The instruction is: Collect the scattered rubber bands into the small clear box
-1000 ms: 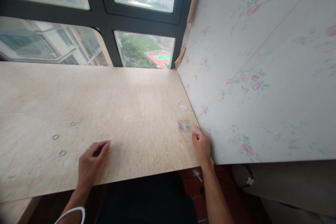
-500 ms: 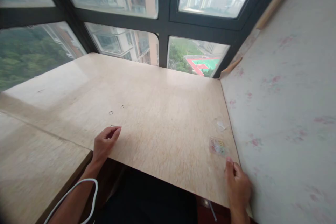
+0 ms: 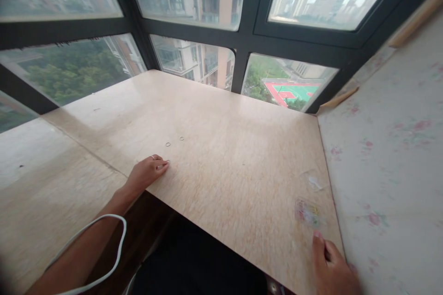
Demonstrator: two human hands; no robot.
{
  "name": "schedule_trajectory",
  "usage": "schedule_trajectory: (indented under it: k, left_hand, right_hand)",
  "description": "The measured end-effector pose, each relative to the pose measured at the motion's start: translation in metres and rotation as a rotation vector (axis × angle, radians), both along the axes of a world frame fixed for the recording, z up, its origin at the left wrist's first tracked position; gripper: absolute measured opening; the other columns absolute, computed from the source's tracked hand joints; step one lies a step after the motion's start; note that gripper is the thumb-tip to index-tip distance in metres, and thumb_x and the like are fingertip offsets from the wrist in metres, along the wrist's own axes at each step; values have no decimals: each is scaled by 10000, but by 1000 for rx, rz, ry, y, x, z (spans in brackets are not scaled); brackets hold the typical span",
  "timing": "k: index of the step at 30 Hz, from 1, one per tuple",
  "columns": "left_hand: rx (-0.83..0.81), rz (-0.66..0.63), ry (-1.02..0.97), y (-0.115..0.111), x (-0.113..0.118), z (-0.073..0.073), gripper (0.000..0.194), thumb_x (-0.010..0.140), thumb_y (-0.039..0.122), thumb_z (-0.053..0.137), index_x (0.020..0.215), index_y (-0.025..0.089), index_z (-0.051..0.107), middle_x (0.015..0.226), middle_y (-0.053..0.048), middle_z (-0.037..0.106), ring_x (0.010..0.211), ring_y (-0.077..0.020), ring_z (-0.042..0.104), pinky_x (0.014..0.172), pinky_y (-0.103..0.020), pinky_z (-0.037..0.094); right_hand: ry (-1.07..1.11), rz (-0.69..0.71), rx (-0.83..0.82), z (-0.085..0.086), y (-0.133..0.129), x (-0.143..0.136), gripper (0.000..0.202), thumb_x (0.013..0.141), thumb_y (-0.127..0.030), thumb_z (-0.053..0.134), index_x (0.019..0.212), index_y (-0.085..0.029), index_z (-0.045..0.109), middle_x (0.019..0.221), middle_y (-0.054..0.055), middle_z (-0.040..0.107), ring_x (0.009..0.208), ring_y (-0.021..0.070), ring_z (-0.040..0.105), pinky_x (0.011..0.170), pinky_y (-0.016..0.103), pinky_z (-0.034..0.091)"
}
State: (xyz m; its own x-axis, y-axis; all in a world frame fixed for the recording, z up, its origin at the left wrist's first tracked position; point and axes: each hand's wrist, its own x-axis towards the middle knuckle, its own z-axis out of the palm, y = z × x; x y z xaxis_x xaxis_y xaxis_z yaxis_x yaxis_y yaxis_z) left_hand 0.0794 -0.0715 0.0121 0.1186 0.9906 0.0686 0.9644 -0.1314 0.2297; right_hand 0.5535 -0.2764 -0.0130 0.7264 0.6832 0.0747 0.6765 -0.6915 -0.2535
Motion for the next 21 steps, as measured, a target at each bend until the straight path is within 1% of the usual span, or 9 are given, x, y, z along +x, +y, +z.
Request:
schedule_trajectory:
  k: [3, 7, 10, 12, 14, 16, 19, 21]
  left_hand:
    - [-30, -51, 86, 2, 2, 3, 300, 855, 305, 452, 749, 230, 723, 919, -69, 670, 765, -204, 607, 577, -274, 381]
    - [-41, -134, 140, 8, 2, 3, 272, 830, 242, 465, 658, 195, 671, 869, -94, 656, 762, -214, 598, 586, -280, 388]
    - [-32, -190, 118, 12, 2, 2, 248, 813, 233, 476, 631, 187, 638, 840, -108, 649, 764, -220, 595, 597, -292, 401]
    - [-18, -205, 71, 12, 3, 4, 220, 799, 238, 486, 644, 192, 636, 832, -101, 651, 764, -216, 596, 609, -292, 411]
    - [7, -196, -8, 8, 7, 7, 184, 781, 256, 500, 681, 201, 645, 805, -74, 654, 728, -196, 594, 620, -284, 418]
    - [19, -170, -140, 1, 14, 13, 164, 763, 289, 520, 718, 206, 654, 725, -37, 643, 643, -163, 570, 609, -271, 419]
    - [-35, -100, -422, -14, 30, 22, 202, 754, 361, 550, 739, 197, 667, 538, 13, 561, 482, -117, 476, 498, -240, 378]
    - [-106, -55, -621, -24, 43, 29, 249, 752, 405, 567, 748, 182, 677, 498, 16, 545, 429, -100, 432, 420, -220, 326]
  right_hand:
    - [-2, 14, -6, -1, 0, 0, 572, 790, -665, 316, 771, -239, 696, 535, 90, 581, 448, 233, 395, 460, 330, 314]
    - [-8, 21, 15, -2, -1, 1, 579, 783, -687, 312, 736, -250, 689, 512, 84, 570, 430, 226, 371, 444, 326, 303]
    - [15, 20, 7, -1, -1, 1, 557, 784, -680, 323, 719, -255, 676, 518, 78, 572, 429, 222, 377, 440, 319, 306]
    - [30, 15, 1, 0, -1, 0, 552, 782, -674, 323, 724, -250, 671, 529, 80, 574, 438, 225, 390, 444, 318, 308]
    - [45, 16, 1, 1, -1, -1, 554, 783, -669, 317, 730, -244, 668, 548, 83, 582, 451, 230, 409, 456, 319, 313]
    - [63, 24, 0, 2, -1, -1, 559, 783, -665, 313, 725, -238, 669, 560, 89, 591, 465, 237, 428, 467, 322, 318]
    - [74, 29, 2, 3, -1, -1, 573, 781, -669, 315, 722, -232, 681, 562, 97, 603, 474, 246, 442, 468, 327, 317]
    - [72, 24, 8, 3, -1, -1, 569, 783, -670, 325, 733, -236, 690, 559, 92, 604, 466, 239, 439, 459, 318, 308]
